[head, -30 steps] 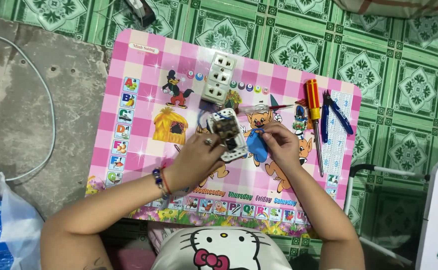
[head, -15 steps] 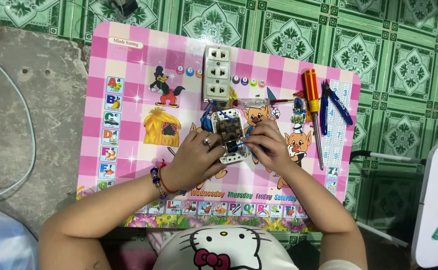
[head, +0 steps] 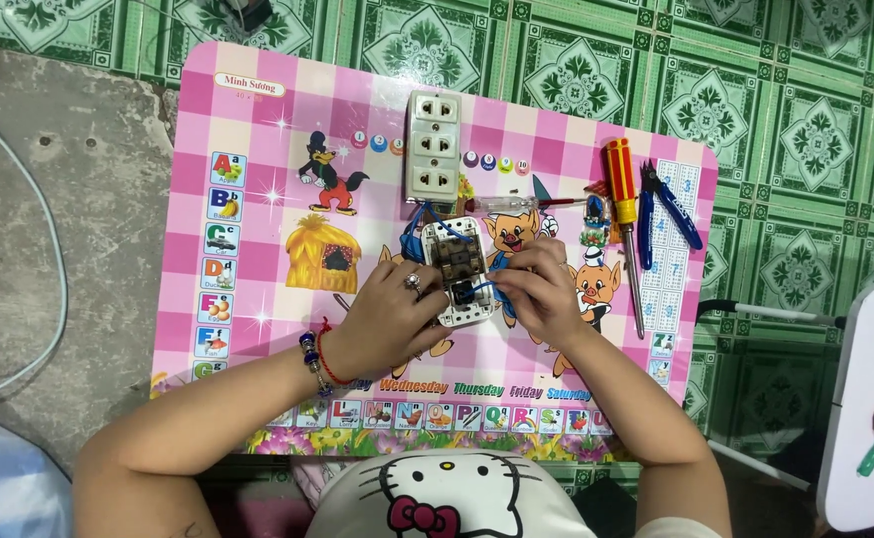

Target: The person uses pliers to strip the insulation from a blue electrical wire and then inserts the exposed end into a terminal on a white electrical outlet. They use a screwdriver to tighten the terminal screw, securing the wire in place.

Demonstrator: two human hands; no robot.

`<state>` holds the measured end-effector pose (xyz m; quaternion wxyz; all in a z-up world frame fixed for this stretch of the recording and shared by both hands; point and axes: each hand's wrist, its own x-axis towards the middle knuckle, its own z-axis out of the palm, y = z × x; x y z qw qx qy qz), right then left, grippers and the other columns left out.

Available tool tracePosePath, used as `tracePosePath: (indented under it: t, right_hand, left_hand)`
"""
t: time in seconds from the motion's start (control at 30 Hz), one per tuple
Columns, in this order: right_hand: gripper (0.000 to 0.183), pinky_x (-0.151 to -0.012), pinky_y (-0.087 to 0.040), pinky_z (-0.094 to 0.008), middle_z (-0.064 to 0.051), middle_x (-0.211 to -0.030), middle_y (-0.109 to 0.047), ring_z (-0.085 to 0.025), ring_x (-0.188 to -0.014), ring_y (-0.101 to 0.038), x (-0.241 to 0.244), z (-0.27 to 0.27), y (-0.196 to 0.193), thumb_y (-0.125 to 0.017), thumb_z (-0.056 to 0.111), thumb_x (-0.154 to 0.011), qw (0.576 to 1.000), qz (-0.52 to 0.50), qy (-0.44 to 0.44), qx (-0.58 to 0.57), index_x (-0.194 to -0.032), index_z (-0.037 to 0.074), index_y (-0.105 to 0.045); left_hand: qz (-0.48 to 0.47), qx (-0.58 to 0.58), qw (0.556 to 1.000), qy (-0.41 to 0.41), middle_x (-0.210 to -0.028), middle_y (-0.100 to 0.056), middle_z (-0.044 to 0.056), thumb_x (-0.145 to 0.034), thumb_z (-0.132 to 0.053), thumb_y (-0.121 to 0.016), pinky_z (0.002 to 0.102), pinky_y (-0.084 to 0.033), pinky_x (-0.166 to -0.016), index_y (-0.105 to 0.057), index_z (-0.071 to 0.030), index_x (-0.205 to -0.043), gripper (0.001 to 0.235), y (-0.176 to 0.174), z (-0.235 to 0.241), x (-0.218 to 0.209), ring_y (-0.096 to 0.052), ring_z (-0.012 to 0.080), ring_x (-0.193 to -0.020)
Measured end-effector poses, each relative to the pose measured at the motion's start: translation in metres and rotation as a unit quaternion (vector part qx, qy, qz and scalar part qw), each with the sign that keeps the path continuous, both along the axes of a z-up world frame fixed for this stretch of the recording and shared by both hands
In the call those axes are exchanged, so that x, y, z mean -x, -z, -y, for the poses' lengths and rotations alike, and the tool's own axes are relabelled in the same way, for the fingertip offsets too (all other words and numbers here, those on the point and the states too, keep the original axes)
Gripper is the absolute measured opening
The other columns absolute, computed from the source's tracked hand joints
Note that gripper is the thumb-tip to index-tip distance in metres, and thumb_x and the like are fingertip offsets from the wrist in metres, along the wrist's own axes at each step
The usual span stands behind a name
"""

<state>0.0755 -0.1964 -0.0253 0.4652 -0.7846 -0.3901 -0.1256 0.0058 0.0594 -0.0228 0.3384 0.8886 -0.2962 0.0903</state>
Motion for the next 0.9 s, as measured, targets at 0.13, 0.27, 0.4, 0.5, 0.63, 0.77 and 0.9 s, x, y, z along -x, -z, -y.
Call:
tracePosePath:
  t: [0.13,0.27,0.4,0.5,0.63,0.77,0.9]
  right_hand:
    - [0.011,-0.097,-0.045,-0.045,-0.006,-0.089,-0.063,-0.029,-0.093,-0.055,-0.001,0.0,0.0,-0.069,0.01,-0.098,1.0,0.029,0.006,0.003,-0.101,0.009,-0.08]
    - [0.012,-0.097,-0.044,-0.047,-0.006,-0.09,-0.062,-0.029,-0.093,-0.055,-0.001,0.002,0.006,-0.069,0.012,-0.098,0.999,0.038,0.008,0.003,-0.102,0.01,-0.08]
    - [0.012,-0.097,-0.044,-0.049,-0.005,-0.089,-0.061,-0.028,-0.092,-0.055,-0.001,0.001,0.005,-0.068,0.014,-0.099,0.997,0.077,0.017,0.013,-0.101,0.012,-0.08]
    - [0.014,-0.097,-0.045,-0.05,-0.004,-0.091,-0.061,-0.028,-0.093,-0.055,0.002,-0.004,-0.003,-0.066,0.018,-0.101,0.99,0.132,0.024,0.038,-0.1,0.016,-0.08]
    - [0.013,-0.096,-0.046,-0.051,-0.004,-0.099,-0.064,-0.029,-0.101,-0.057,0.009,-0.008,-0.007,-0.067,0.019,-0.101,0.967,0.229,0.059,0.097,-0.098,0.023,-0.079]
    - [0.014,-0.097,-0.048,-0.053,-0.005,-0.112,-0.062,-0.033,-0.115,-0.057,0.012,-0.017,-0.014,-0.064,0.023,-0.103,0.95,0.262,0.103,0.135,-0.097,0.028,-0.075]
    - [0.013,-0.098,-0.046,-0.055,-0.006,-0.118,-0.06,-0.036,-0.12,-0.054,0.013,-0.018,-0.008,-0.065,0.024,-0.102,0.938,0.283,0.123,0.158,-0.094,0.029,-0.072]
  left_hand:
    - [-0.006,-0.001,1.0,-0.002,-0.1,-0.056,0.009,-0.098,-0.046,-0.061,0.043,-0.043,-0.079,-0.062,-0.013,-0.096,0.033,0.0,0.001,0.0,-0.06,0.0307,-0.101]
    - [0.002,0.0,1.0,-0.003,-0.101,-0.056,0.008,-0.097,-0.045,-0.061,0.042,-0.042,-0.078,-0.062,-0.013,-0.095,0.032,0.001,0.0,0.0,-0.059,0.0299,-0.1]
    - [0.003,0.001,1.0,-0.004,-0.101,-0.055,0.008,-0.097,-0.045,-0.062,0.042,-0.042,-0.078,-0.062,-0.014,-0.095,0.031,0.003,0.001,0.0,-0.059,0.0298,-0.1]
    - [0.007,-0.001,1.0,-0.004,-0.1,-0.056,0.007,-0.097,-0.044,-0.063,0.042,-0.042,-0.077,-0.062,-0.014,-0.094,0.031,0.003,0.0,0.0,-0.059,0.0291,-0.099]
    - [0.008,0.01,1.0,0.001,-0.099,-0.058,0.009,-0.098,-0.043,-0.063,0.042,-0.043,-0.077,-0.063,-0.012,-0.092,0.031,0.0,0.0,-0.001,-0.061,0.0294,-0.098]
    - [0.029,0.014,0.999,0.005,-0.096,-0.059,0.008,-0.1,-0.043,-0.06,0.042,-0.043,-0.077,-0.065,-0.012,-0.088,0.033,0.003,0.0,-0.001,-0.063,0.0285,-0.098]
    - [0.056,0.008,0.998,0.006,-0.094,-0.06,0.007,-0.103,-0.041,-0.055,0.042,-0.043,-0.077,-0.064,-0.012,-0.086,0.035,0.005,0.002,-0.001,-0.062,0.0278,-0.096]
